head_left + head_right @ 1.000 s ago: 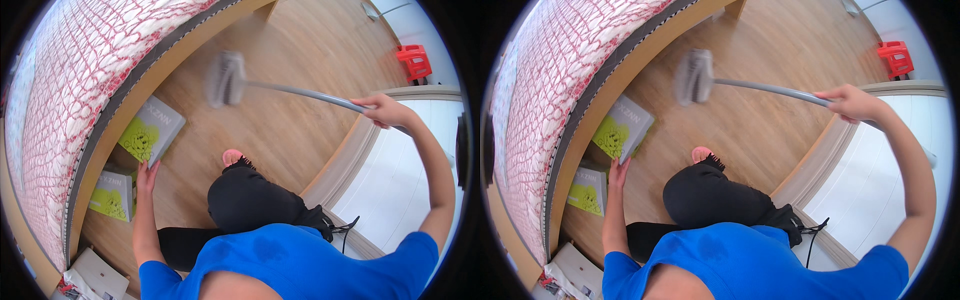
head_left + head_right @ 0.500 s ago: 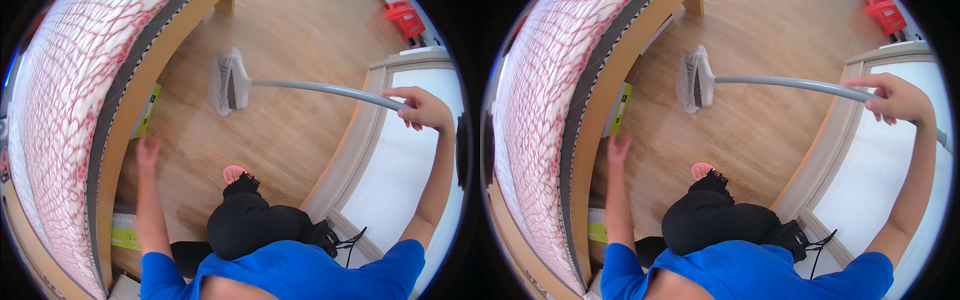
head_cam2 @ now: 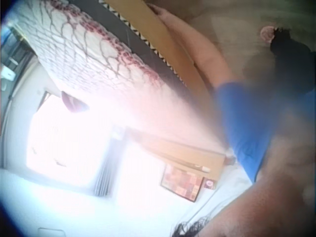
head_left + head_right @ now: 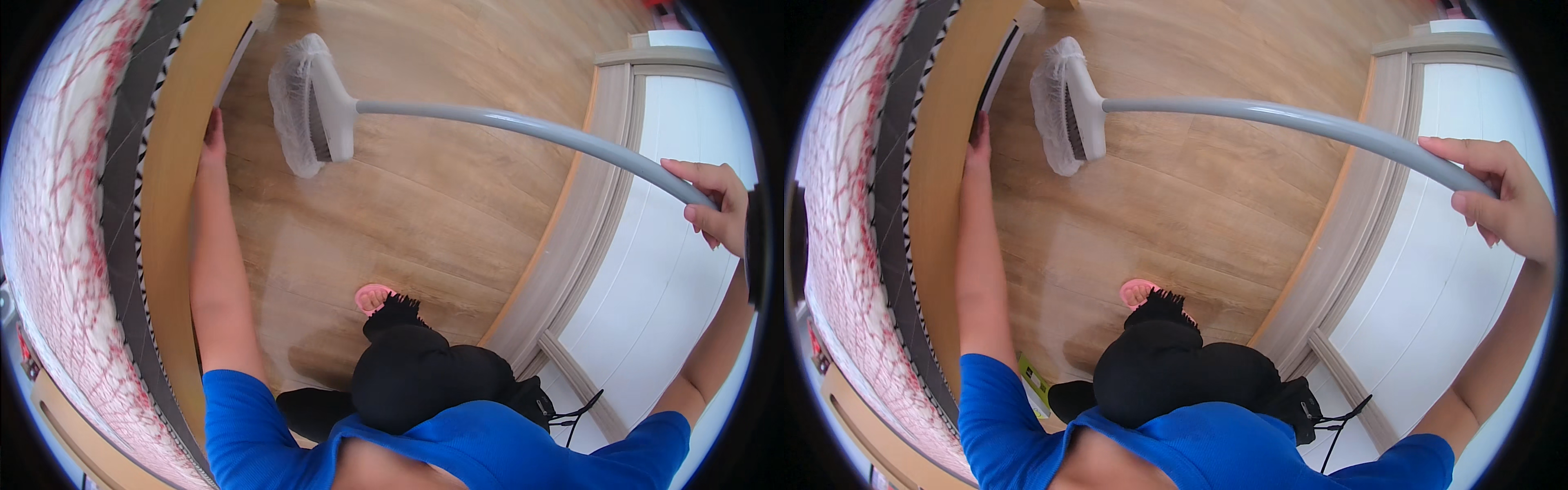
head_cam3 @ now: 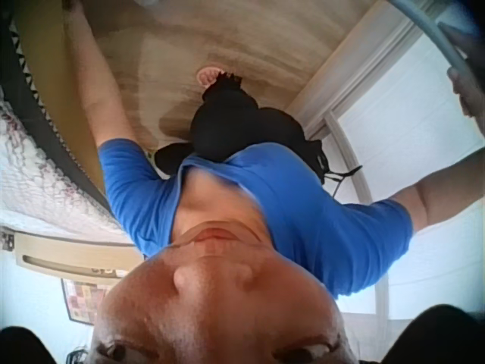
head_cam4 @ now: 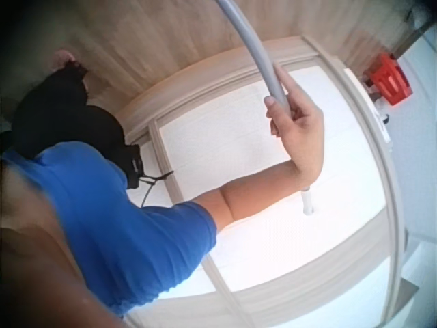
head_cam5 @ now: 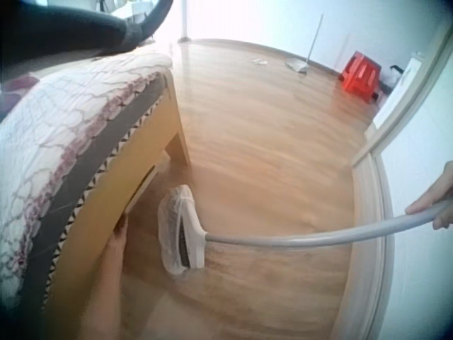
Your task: The person sweeps the floor of a bedroom and hallway using a broom and dustpan. They move a red plastic stool and a pink blanket to access areas underneath, sweeping debris into the dustpan. The person then carries the dustpan and broom out of the room into the hallway.
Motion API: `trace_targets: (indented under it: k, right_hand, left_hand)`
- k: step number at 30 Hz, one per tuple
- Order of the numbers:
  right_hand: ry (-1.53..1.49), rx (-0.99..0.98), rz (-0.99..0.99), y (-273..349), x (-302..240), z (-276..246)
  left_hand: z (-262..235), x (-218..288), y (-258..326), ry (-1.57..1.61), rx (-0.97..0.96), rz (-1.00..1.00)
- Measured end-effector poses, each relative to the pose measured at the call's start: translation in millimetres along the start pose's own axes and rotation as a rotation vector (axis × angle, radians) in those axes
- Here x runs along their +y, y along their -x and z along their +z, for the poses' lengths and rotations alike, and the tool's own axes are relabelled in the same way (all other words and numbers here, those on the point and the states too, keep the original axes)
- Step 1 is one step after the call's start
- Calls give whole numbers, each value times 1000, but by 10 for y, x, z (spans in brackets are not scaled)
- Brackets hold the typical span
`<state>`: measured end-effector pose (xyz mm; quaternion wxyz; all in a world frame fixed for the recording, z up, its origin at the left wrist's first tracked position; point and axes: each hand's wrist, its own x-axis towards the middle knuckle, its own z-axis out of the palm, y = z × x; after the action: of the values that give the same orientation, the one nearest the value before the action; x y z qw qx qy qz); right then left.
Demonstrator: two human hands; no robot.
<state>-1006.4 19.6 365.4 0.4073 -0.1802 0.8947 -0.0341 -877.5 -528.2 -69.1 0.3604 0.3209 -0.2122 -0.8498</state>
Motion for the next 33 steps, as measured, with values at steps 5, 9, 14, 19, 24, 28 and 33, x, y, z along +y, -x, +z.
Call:
trace_targets:
  k: [5, 9, 14, 19, 24, 28, 33]
  right_hand:
    - [-15, 89, 116, -166, 61, 78]
    - [71, -35, 99, -257, 90, 21]
    - [-19, -49, 29, -300, 105, 33]
    - [-32, -29, 40, -328, 138, 63]
    - [-30, 1, 19, -307, 197, 86]
    - [-15, 3, 19, -307, 218, 88]
    - [-97, -31, 13, -358, 191, 121]
  left_hand:
    - [-53, -26, -401, 48, -85, -38]
    - [-52, -184, -685, -30, 12, 37]
    - [-44, -221, -790, 10, 116, -9]
    - [-6, -182, -675, -102, 9, 127]
    - [93, -197, -526, -169, -50, 180]
    - [96, -182, -457, -164, -61, 180]
    - [24, -159, -500, -143, -41, 169]
